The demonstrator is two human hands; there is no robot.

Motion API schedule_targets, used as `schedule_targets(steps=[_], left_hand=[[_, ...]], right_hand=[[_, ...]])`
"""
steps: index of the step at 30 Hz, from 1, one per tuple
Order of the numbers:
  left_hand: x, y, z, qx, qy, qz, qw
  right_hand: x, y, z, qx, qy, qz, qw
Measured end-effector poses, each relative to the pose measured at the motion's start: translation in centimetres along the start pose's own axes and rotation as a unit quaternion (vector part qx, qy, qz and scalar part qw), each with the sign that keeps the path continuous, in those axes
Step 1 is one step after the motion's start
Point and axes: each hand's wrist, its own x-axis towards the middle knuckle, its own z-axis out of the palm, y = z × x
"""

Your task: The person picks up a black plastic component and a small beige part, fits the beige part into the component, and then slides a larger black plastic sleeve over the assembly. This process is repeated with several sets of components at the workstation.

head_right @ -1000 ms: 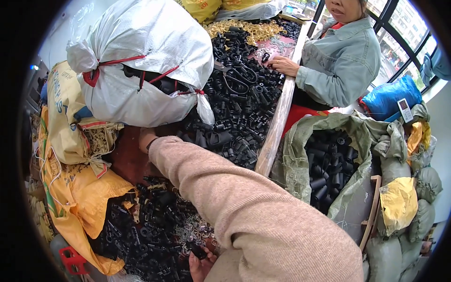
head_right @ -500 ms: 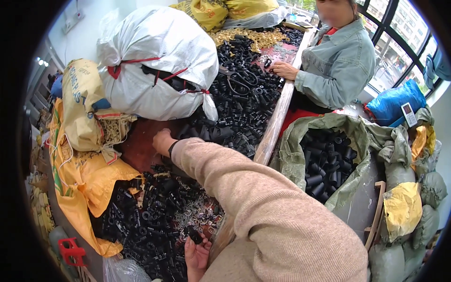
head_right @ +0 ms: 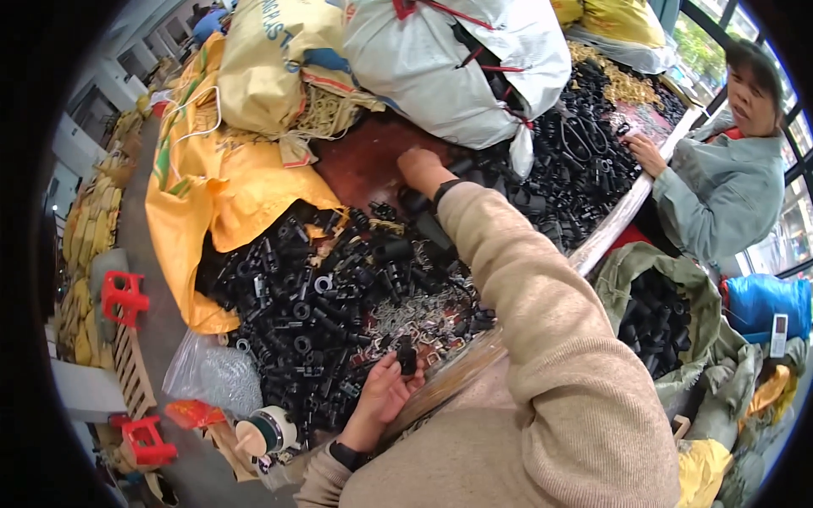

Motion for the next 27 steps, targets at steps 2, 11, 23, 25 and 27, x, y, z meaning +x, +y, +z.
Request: schedule_targets(steps=[2, 11, 23, 25, 27], left_hand=[[-0.4, -0.1, -0.3, -0.018, 0.011, 0.012, 1.0], [-1.3, -0.8, -0.3, -0.066, 0.012, 0.072, 0.995], [-0.8, -0.5, -0.6, -0.046, 0.026, 0.07, 0.996], [-0.5, -0.8, -0.4, -0.044, 0.023, 0.064, 0.997], [-0.4, -0.8, -0.2, -0.044, 0.023, 0.049, 0.998]], right_hand=[[-0.4, -0.9, -1.5, 0.03, -0.028, 0.019, 0.999], [-0.3, 2.0, -0.1, 0.082, -0.036, -0.039, 0.995], [-1.1, 2.4, 0.2, 0.119, -0.008, -0.045, 0.992], [-1.4, 2.7, 0.0, 0.121, -0.008, -0.031, 0.992], [-1.7, 3.1, 0.0, 0.117, -0.002, -0.027, 0.993]])
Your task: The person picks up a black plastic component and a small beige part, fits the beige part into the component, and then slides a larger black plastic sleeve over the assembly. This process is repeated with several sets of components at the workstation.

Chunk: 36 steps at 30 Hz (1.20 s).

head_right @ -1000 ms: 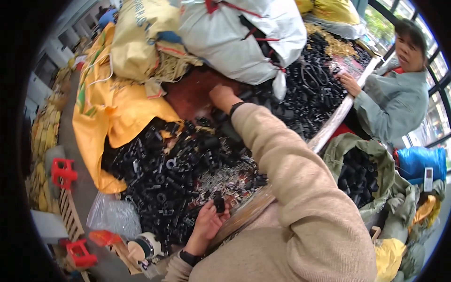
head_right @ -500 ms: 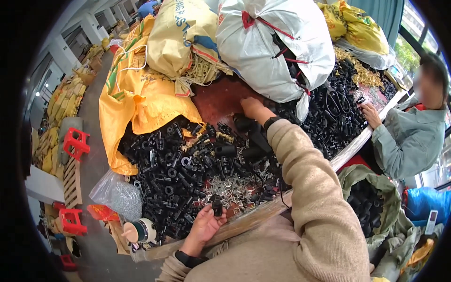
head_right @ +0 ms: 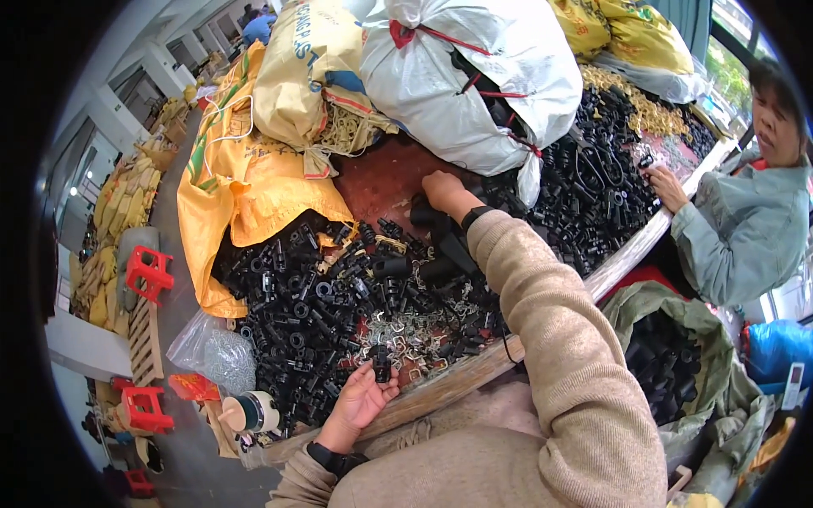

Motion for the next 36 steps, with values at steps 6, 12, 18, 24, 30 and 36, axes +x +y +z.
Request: schedule_targets(steps=[6, 12, 18, 24, 30, 36], left_hand=[[0.1, 0.1, 0.6, 0.032, 0.005, -0.005, 0.999], [0.1, 0.3, 0.5, 0.049, -0.005, 0.007, 0.999], [0.0, 0.6, 0.5, 0.038, -0.004, 0.011, 0.999], [0.3, -0.2, 1.6, 0.051, -0.012, 0.003, 0.999], [0.6, -0.5, 2.1, 0.052, -0.005, 0.001, 0.999], [0.8, -0.5, 1.8, 0.046, -0.006, 0.0, 0.999]], right_hand=[[-1.1, -1.6, -0.6, -0.015, -0.001, 0.017, 1.0], [-1.3, -3.0, -1.5, -0.087, -0.027, 0.046, 0.995], [-0.1, -1.4, 0.2, -0.061, -0.017, 0.033, 0.997], [-0.1, -0.5, 0.9, -0.033, 0.005, 0.016, 0.999], [-0.6, 0.3, 0.7, -0.007, 0.019, -0.056, 0.998], [-1.1, 0.6, 0.5, 0.021, 0.011, -0.066, 0.998]])
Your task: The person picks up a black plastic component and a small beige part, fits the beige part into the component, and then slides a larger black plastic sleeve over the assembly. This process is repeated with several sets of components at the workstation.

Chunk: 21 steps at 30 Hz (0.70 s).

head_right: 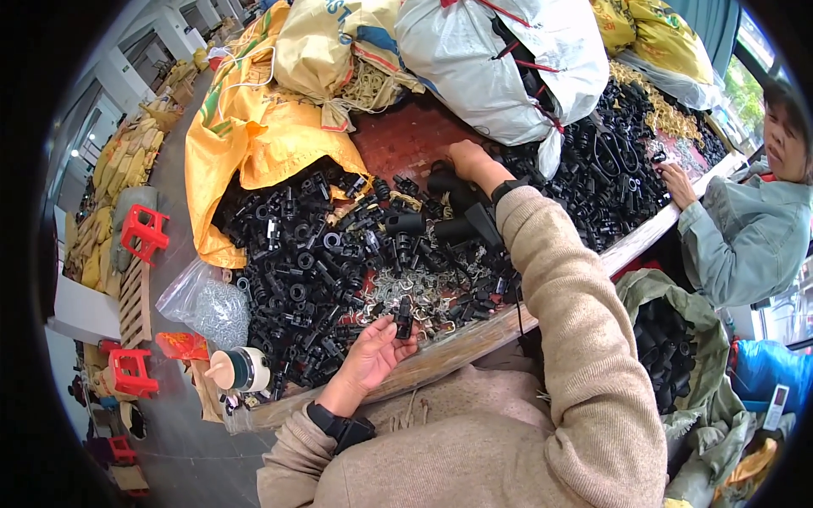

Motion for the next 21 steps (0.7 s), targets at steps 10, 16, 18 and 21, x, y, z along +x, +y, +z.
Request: schedule_targets(steps=[10, 16, 18, 21], left_hand=[[-0.1, 0.0, -0.1, 0.009, -0.006, -0.008, 1.0], [0.1, 0.0, -0.5, 0.017, -0.023, -0.004, 1.0], [0.0, 0.0, -0.4, 0.017, -0.02, -0.004, 1.0], [0.1, 0.0, -0.2, 0.019, -0.019, -0.007, 1.0]], right_hand=[[-0.9, 0.8, -1.0, 0.107, 0.066, 0.01, 0.992], [-1.2, 0.5, -2.3, 0.034, -0.049, 0.028, 0.998], [-1.4, 0.4, -2.4, -0.01, -0.089, 0.022, 0.996], [-1.9, 0.7, -2.1, -0.013, -0.083, 0.034, 0.996]])
